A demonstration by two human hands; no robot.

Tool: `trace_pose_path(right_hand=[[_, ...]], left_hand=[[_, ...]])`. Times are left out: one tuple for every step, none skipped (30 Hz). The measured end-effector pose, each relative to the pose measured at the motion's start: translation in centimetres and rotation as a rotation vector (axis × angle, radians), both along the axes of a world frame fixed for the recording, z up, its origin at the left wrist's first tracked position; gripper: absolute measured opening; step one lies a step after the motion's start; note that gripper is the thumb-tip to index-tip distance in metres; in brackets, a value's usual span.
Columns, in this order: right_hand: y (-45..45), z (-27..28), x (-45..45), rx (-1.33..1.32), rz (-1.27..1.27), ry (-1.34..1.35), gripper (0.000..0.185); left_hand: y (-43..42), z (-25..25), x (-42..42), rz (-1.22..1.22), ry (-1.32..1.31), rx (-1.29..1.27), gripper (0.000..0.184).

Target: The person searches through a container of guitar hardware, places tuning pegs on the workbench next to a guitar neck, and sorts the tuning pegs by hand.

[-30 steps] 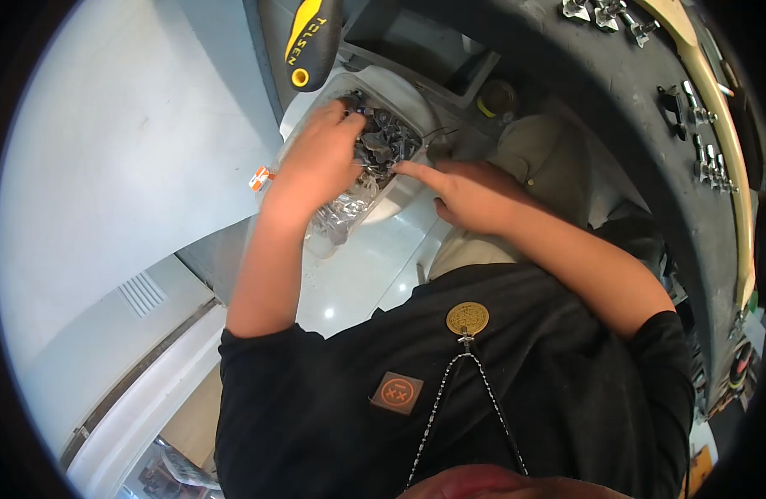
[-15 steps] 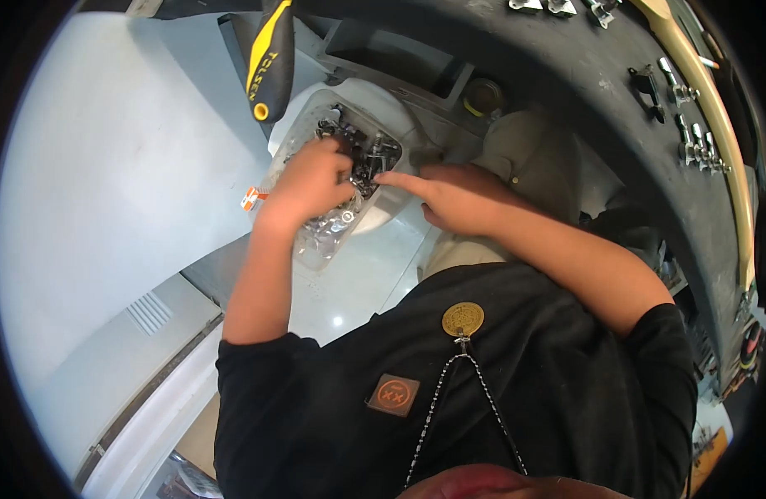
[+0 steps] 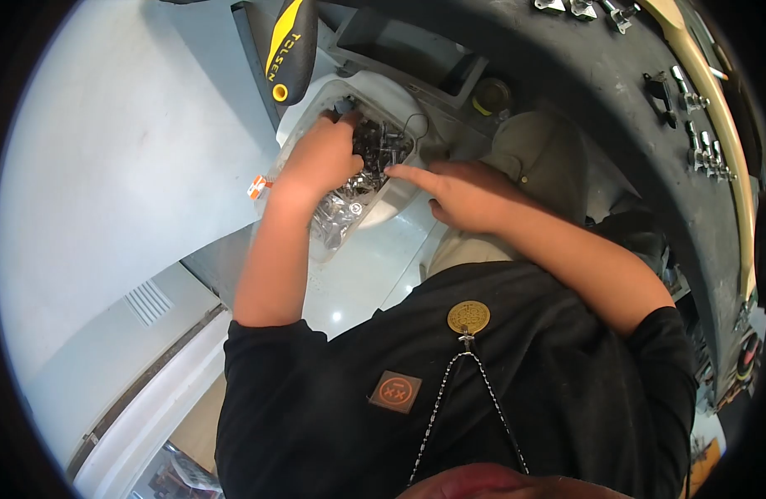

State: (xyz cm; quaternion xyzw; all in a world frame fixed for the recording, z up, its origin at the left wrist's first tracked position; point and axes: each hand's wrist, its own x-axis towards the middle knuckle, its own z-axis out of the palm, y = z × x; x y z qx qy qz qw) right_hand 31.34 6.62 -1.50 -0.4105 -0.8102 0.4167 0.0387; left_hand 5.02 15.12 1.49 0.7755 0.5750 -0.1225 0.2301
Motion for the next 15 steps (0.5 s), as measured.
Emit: trace_pose_path(right_hand=[[0.0,0.0,0.0,-0.003,-0.001,-0.001,0.085],[0.0,0.0,0.1,-0.007,-0.004,-0.003,0.085],[0.0,0.1,0.2,-0.007,-0.004,-0.002,0.085],[0.0,0.1,0.3,-0.008,-0.003,-0.001,0.086],[0.0,0.1,0.2,-0.01,0.0,0.002,0.086],[-0.1,-0.1,0.2,-0.007,-0.003,0.008,0.086],[-0.1,-0.4,0.2,-0.003,-0.005,0.015,0.086],[-0.1,-0.5,0.1,0.002,-0.005,0.022,0.086],[0.0,-0.3,0.0,-0.003,0.004,0.01,0.086],[0.1,0.0,-0.1,-0.008,0.007,-0.005,0.085],[0.2,0.2,0.0,-0.014,0.007,-0.023,0.085],[0.1,0.2,0.1,-0.015,0.014,-0.027,0.084],[0.2,0.1,0.2,-0.013,0.02,-0.032,0.083],[0.2,0.1,0.3,-0.013,0.027,-0.036,0.082],[0.2,0.1,0.4,-0.012,0.017,-0.031,0.082]], left_hand=[[-0.5,-0.6,0.2,-0.003,0.061,0.069,0.072],[-1.0,-1.4,0.4,-0.009,0.121,0.137,0.076],[-1.2,-1.4,0.8,-0.016,0.179,0.205,0.08],[-1.1,-1.1,1.0,-0.013,0.19,0.13,0.079],[-0.8,-0.7,1.0,-0.007,0.202,0.055,0.078],[-0.6,-0.2,1.0,0.001,0.216,-0.02,0.077],[-0.3,0.0,0.7,-0.014,0.164,-0.031,0.074],[-0.1,0.1,0.4,-0.027,0.112,-0.042,0.071],[0.1,0.1,0.0,-0.043,0.059,-0.052,0.069],[0.1,0.1,-0.5,-0.057,0.022,-0.08,0.063],[0.1,-0.2,-1.1,-0.077,-0.016,-0.108,0.058],[0.2,-0.4,-1.5,-0.1,-0.056,-0.136,0.053],[0.3,-0.2,-2.1,-0.167,-0.099,-0.149,0.047],[-0.1,0.2,-3.0,-0.232,-0.141,-0.164,0.042],[-1.0,0.7,-3.5,-0.294,-0.181,-0.181,0.037]])
